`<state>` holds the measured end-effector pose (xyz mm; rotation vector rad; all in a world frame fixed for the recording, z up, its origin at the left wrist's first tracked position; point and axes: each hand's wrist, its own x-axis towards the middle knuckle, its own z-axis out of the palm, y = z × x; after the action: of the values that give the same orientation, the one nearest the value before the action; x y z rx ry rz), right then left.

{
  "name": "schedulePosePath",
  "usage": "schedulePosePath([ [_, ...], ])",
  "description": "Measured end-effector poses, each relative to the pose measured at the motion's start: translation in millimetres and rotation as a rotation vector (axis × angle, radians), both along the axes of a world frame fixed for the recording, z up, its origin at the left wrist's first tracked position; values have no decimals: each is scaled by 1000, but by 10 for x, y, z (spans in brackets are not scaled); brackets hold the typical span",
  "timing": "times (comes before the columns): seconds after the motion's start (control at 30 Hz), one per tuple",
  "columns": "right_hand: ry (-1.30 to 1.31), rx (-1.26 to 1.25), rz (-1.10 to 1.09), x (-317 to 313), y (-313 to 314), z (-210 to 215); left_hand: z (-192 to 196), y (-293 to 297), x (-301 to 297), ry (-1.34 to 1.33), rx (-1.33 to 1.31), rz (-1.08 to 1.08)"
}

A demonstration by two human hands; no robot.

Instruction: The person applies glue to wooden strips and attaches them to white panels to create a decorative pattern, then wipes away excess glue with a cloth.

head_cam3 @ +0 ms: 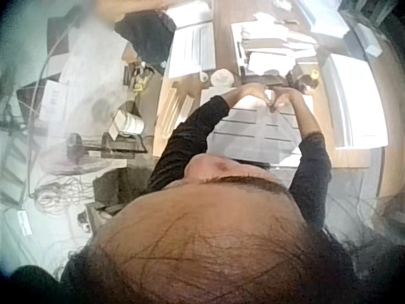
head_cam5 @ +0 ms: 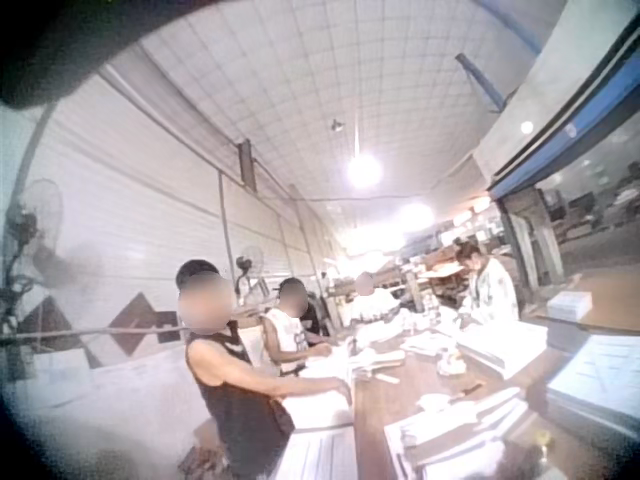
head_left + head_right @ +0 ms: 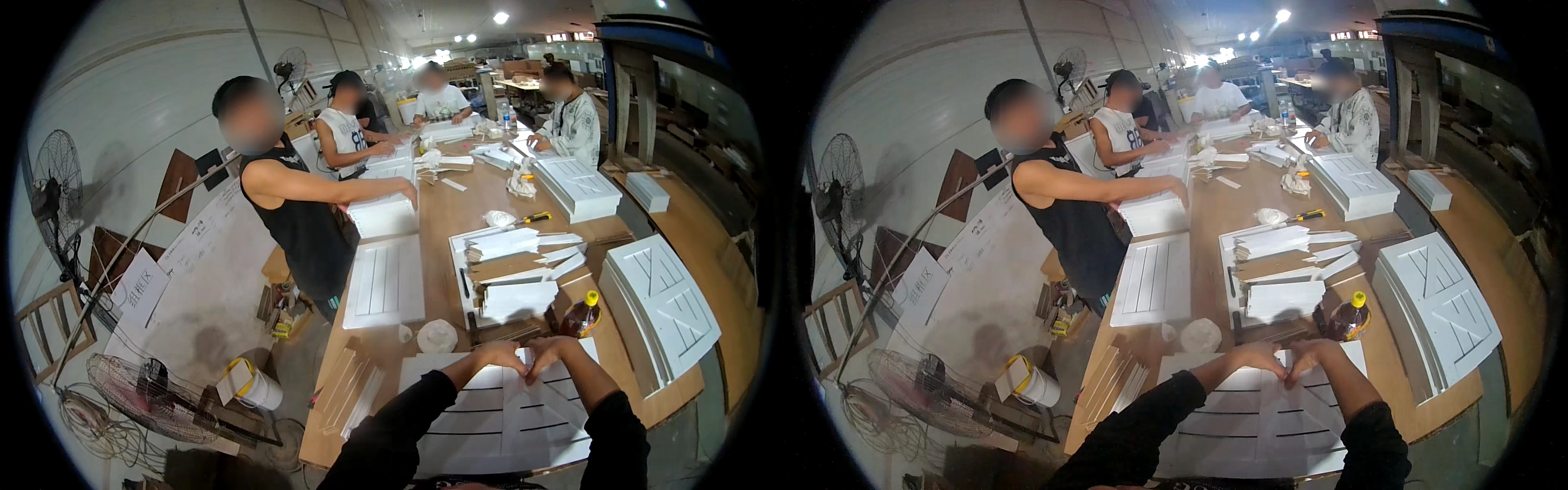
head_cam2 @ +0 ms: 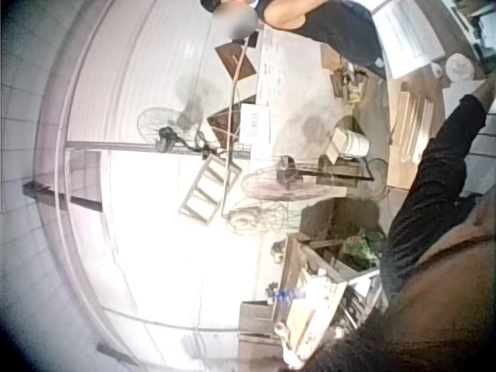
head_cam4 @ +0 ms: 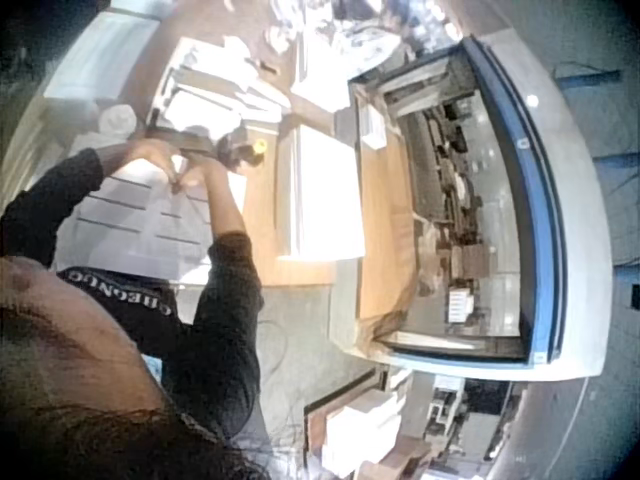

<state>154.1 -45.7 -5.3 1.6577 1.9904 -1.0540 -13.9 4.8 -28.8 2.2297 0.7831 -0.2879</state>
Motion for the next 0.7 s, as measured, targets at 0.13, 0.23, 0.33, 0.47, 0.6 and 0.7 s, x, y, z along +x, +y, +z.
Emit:
schedulePosePath([
  [0.13,65,58,23,123,39,-261,-49,-10,69,2,-3,23],
  [0.23,87,81,23,102,17,-165,-3,1,61,0,-4,21],
  [0.33,41,27,36,115,-1,-82,45,-30,117,31,2,14],
  [0.47,49,47,13,-8,-86,191,-99,30,52,37,-14,16],
  [0.6,50,114,23,63,-96,70,-119,43,62,15,-9,8],
  [0.7,70,90,9,7,-77,70,-22,-8,46,-24,-48,32],
])
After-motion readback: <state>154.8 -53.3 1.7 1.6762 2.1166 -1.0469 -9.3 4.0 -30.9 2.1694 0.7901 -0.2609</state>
